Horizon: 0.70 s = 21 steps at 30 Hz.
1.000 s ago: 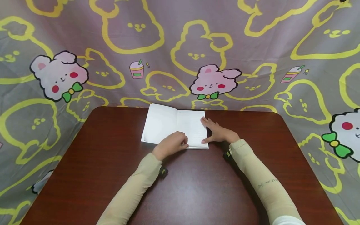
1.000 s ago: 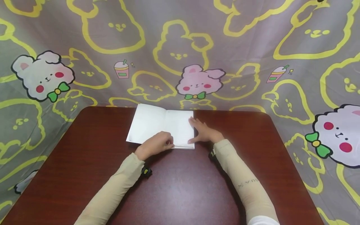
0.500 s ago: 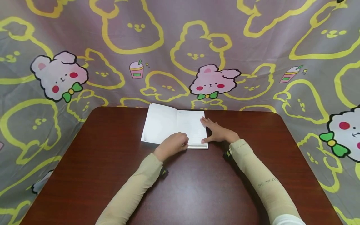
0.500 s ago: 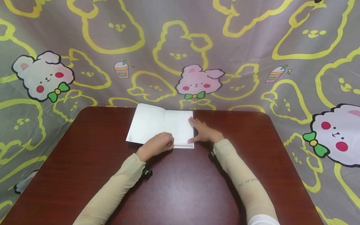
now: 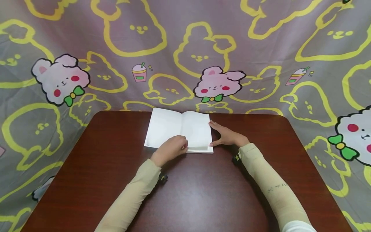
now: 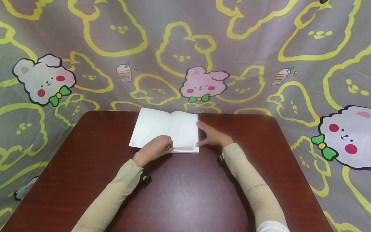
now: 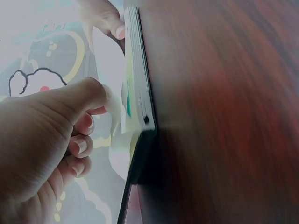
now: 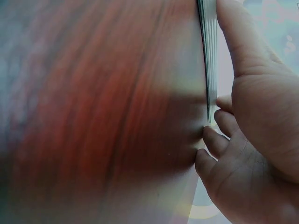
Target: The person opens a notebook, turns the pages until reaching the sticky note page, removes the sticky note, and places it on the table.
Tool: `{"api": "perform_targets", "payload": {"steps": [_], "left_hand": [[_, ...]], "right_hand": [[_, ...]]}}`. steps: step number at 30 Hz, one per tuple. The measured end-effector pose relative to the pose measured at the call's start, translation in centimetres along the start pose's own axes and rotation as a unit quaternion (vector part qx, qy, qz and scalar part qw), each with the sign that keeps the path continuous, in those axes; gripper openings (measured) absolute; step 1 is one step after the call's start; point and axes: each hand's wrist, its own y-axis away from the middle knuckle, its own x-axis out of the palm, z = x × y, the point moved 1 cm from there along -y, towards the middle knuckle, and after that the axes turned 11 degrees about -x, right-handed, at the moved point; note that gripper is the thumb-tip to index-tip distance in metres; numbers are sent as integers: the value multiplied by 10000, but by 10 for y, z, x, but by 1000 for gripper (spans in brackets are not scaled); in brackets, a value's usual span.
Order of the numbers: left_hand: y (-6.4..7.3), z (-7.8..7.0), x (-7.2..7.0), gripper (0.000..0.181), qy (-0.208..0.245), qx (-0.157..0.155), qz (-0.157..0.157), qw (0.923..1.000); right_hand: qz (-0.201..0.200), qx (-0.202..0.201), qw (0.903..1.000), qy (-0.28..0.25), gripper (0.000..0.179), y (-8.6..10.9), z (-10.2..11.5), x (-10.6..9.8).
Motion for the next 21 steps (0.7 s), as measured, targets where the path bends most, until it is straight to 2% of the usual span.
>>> {"api": "perform_targets", "payload": {"steps": [7,11,16,21], "left_hand": [[11,8,-6,14,137,-29,-408,9991],[16,8,-8,11,19,-93,-831,9965],[21,4,-9,11,-151,-343,-1500,9880],[24,0,-10,13,65,-726,-1974,9776]], "right_hand": [[-61,159,9999,10,116,-2,1,-1],[-63,79,9999,54,115,-4,1,1],[-95,-99,9999,-51,113,-5,5,3],[6,-1,10000,58,113,-6,7,4]]}}
